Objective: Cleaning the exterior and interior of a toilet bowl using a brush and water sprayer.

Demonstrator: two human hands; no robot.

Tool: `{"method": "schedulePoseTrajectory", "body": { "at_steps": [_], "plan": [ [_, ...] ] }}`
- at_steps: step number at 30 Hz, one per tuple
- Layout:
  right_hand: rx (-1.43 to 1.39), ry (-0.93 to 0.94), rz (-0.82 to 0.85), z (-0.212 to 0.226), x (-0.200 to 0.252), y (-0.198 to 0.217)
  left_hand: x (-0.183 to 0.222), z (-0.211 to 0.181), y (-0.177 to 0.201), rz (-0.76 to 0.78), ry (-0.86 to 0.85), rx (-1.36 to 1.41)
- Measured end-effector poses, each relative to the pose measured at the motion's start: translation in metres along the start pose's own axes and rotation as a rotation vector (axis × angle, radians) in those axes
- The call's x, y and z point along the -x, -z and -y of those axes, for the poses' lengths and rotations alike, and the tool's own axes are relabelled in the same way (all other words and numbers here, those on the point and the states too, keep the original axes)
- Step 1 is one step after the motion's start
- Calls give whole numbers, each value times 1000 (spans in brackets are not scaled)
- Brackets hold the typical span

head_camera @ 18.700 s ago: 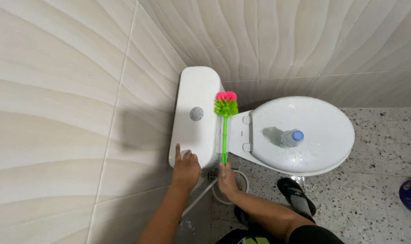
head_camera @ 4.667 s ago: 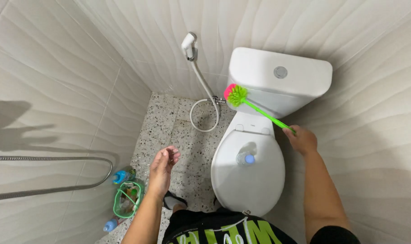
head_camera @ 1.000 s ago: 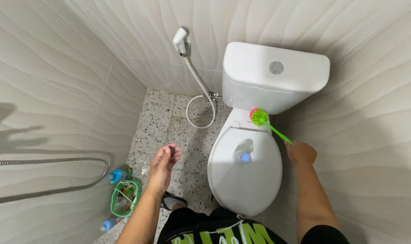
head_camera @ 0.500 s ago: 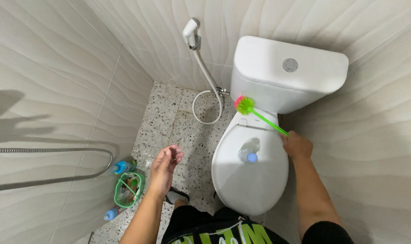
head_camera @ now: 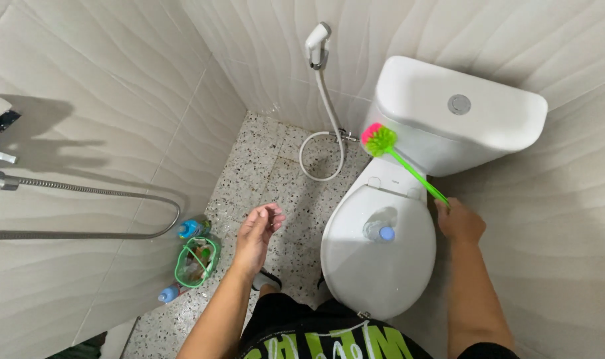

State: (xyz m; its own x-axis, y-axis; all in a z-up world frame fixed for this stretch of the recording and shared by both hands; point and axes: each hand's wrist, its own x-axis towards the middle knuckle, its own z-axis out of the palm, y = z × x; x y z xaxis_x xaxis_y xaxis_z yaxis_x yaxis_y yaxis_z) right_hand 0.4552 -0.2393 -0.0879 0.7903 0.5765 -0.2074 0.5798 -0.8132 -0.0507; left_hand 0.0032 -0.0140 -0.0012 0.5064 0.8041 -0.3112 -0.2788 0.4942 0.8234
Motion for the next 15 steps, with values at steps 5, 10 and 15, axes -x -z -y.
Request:
{"method": "schedulePoseTrajectory", "body": {
  "at_steps": [5, 10, 15],
  "plan": [
    [108, -118, 7, -48, -17, -19, -2, -1, -4, 29, 5, -40],
    [51, -77, -87, -55, 6, 50, -10, -3, -13, 34, 6, -39],
    [112, -147, -6, -82, -10, 20, -11, -3, -24, 73, 9, -47]
  ]
}}
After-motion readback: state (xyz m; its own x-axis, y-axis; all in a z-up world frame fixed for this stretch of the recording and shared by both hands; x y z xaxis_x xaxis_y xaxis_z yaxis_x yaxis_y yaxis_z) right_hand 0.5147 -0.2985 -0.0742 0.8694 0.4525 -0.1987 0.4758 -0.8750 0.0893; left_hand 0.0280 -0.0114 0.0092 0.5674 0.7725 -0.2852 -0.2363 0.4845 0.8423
